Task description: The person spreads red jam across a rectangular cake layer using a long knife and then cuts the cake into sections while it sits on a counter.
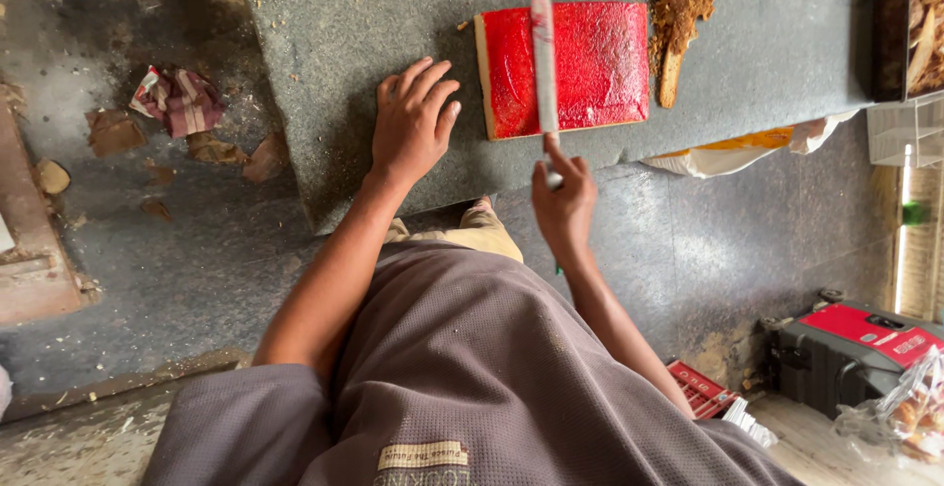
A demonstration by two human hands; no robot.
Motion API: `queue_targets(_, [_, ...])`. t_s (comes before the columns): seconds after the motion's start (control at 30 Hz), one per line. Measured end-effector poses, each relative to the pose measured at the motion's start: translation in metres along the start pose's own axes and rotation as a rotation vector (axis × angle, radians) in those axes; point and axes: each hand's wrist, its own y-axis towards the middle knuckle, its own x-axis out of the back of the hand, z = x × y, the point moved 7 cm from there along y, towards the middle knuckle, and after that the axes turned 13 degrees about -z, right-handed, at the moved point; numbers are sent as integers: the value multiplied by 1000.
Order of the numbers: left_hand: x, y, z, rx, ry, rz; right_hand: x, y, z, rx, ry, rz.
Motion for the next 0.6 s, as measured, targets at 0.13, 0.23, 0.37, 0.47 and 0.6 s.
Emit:
queue_targets(0.13, [-2,-3,4,9,-12,-31,-2,-16,51,247,33,-65])
queue_targets(0.23, [4,-4,9,41,-55,-133,-4,-20,68,274,3,-44])
queue_targets(0.37, [16,-5,20,193,-208,-302,-16,-22,77,245,-136,43])
queue_targets(0.47, [19,-7,26,251,-234,-366,-23,-27,80,291,-142,81])
queue_targets(0.6, [19,-10,35,304,-306,-449,-19,-28,81,305,6,105])
